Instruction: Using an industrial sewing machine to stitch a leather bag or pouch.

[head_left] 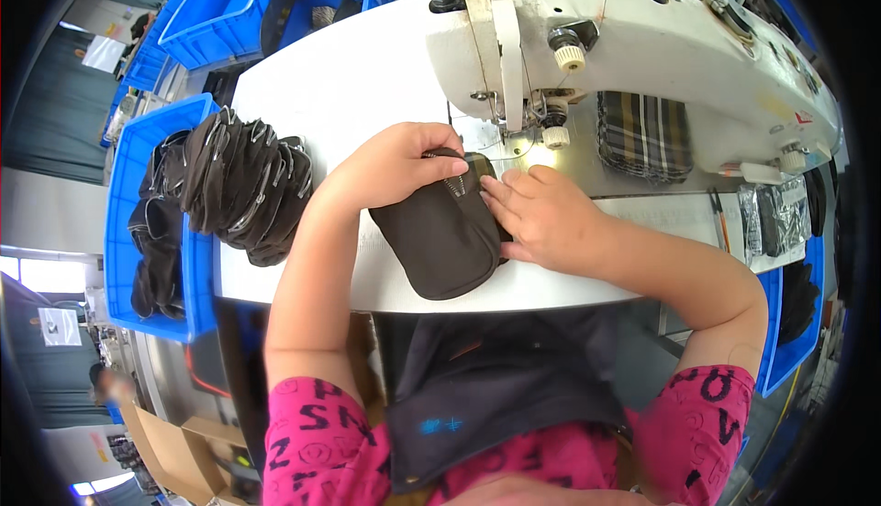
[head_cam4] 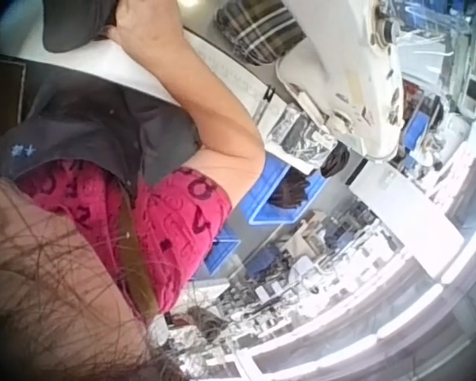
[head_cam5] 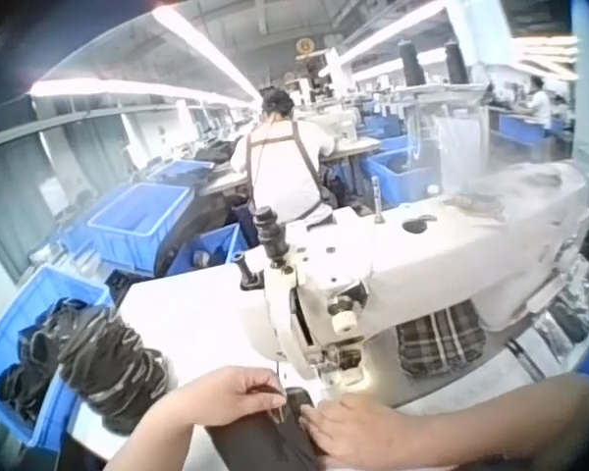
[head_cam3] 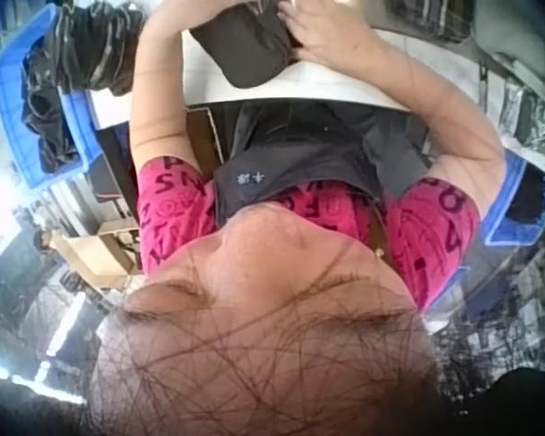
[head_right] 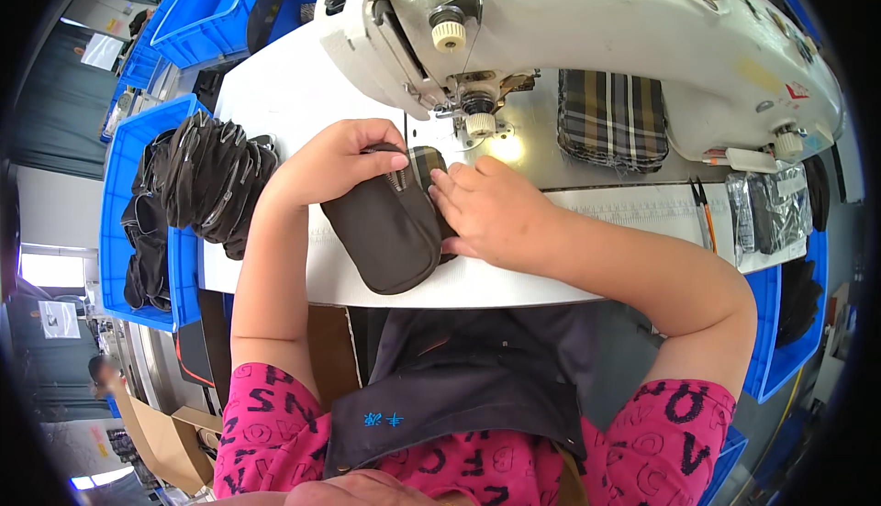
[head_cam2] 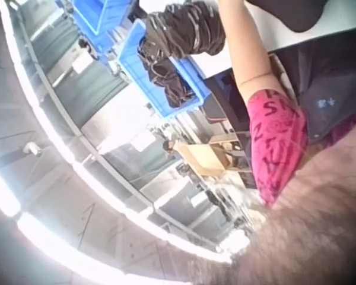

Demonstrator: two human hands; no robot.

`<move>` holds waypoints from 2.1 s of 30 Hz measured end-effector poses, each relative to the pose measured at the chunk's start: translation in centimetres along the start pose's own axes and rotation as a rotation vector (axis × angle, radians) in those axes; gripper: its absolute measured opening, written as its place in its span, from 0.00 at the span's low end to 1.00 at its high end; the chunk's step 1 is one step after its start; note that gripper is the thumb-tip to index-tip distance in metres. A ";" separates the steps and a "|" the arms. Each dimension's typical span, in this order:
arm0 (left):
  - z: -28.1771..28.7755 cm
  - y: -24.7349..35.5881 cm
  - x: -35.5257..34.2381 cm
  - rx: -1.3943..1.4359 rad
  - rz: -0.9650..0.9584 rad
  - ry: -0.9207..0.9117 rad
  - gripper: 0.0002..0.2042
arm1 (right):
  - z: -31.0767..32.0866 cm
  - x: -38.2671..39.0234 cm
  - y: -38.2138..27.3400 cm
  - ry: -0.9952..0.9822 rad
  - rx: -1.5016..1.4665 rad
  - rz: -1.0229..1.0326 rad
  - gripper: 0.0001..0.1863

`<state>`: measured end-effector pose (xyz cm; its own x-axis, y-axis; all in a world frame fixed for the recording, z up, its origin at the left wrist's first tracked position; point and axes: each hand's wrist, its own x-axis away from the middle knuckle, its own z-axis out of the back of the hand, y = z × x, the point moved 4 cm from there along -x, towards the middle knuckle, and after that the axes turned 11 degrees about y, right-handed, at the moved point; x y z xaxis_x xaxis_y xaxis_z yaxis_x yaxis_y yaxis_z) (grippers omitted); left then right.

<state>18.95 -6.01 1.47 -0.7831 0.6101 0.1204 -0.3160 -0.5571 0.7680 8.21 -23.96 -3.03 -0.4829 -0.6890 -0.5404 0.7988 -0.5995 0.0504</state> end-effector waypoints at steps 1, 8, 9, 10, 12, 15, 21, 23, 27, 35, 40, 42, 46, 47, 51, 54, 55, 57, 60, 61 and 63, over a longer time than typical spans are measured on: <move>-0.3 -0.3 -0.8 -0.049 -0.021 0.051 0.09 | 0.0 0.0 0.0 0.006 0.000 0.024 0.33; -2.2 -1.6 -2.3 -0.165 -0.151 0.140 0.08 | -0.6 0.6 0.3 0.131 -0.095 0.039 0.17; -2.1 -0.9 -2.2 -0.188 -0.091 0.132 0.07 | -0.5 0.8 0.5 0.163 -0.073 0.047 0.13; -2.3 -1.0 -2.3 -0.185 -0.088 0.129 0.07 | -0.4 0.9 0.6 0.196 -0.051 0.056 0.09; -2.6 -1.0 -2.5 -0.204 -0.109 0.153 0.07 | 0.1 0.7 0.7 0.201 -0.020 0.042 0.08; -2.7 -0.9 -2.4 -0.217 -0.119 0.165 0.07 | 0.5 0.0 0.3 0.249 0.054 0.033 0.08; -3.1 -1.0 -2.1 -0.281 -0.169 0.223 0.06 | -0.2 -0.1 0.5 0.258 0.089 0.008 0.09; -3.0 -1.0 -2.2 -0.270 -0.131 0.217 0.06 | -0.4 -0.2 0.8 0.252 0.090 0.006 0.09; -2.8 -1.2 -2.2 -0.258 -0.139 0.223 0.07 | -0.7 -0.3 1.3 0.263 0.013 -0.008 0.09; -3.0 -1.2 -2.1 -0.267 -0.143 0.241 0.09 | -0.1 -0.3 0.5 0.249 -0.007 0.096 0.09; -3.1 -1.0 -2.0 -0.327 -0.160 0.213 0.07 | -0.1 0.1 -0.3 0.215 -0.048 0.143 0.09; -3.0 -0.9 -2.0 -0.353 -0.162 0.201 0.08 | -0.3 0.3 -0.4 0.191 -0.056 0.124 0.09; -2.5 -0.8 -1.8 -0.288 -0.152 0.181 0.06 | -0.5 0.4 -0.6 0.143 -0.060 0.103 0.09; -2.4 -0.8 -1.7 -0.256 -0.118 0.169 0.06 | -0.5 0.3 -0.7 0.143 -0.061 0.103 0.09; -2.6 -0.6 -1.9 -0.333 -0.119 0.181 0.07 | -0.3 0.0 -0.7 0.209 -0.053 0.073 0.09; -2.7 -1.0 -1.9 -0.373 -0.158 0.211 0.07 | 0.0 0.1 -0.5 0.244 -0.033 0.078 0.08; -2.8 -1.0 -2.0 -0.393 -0.176 0.226 0.07 | 0.1 0.1 -0.5 0.259 -0.019 0.086 0.08; -3.1 -1.0 -2.0 -0.416 -0.193 0.240 0.07 | 0.2 0.2 -0.6 0.210 0.008 0.099 0.09; -3.3 -1.2 -2.0 -0.465 -0.143 0.259 0.07 | 0.2 0.2 -0.7 0.152 0.033 0.113 0.10; -3.3 -1.3 -2.0 -0.474 -0.168 0.269 0.07 | 0.2 0.3 -0.7 0.141 0.032 0.112 0.10; -3.3 -1.4 -1.9 -0.484 -0.194 0.278 0.08 | 0.1 0.4 -0.8 0.148 0.029 0.107 0.10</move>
<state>19.11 -8.30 -1.89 -0.7772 0.5922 -0.2130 -0.6245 -0.6837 0.3775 7.38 -23.81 -3.17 -0.3358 -0.6833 -0.6484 0.8310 -0.5390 0.1377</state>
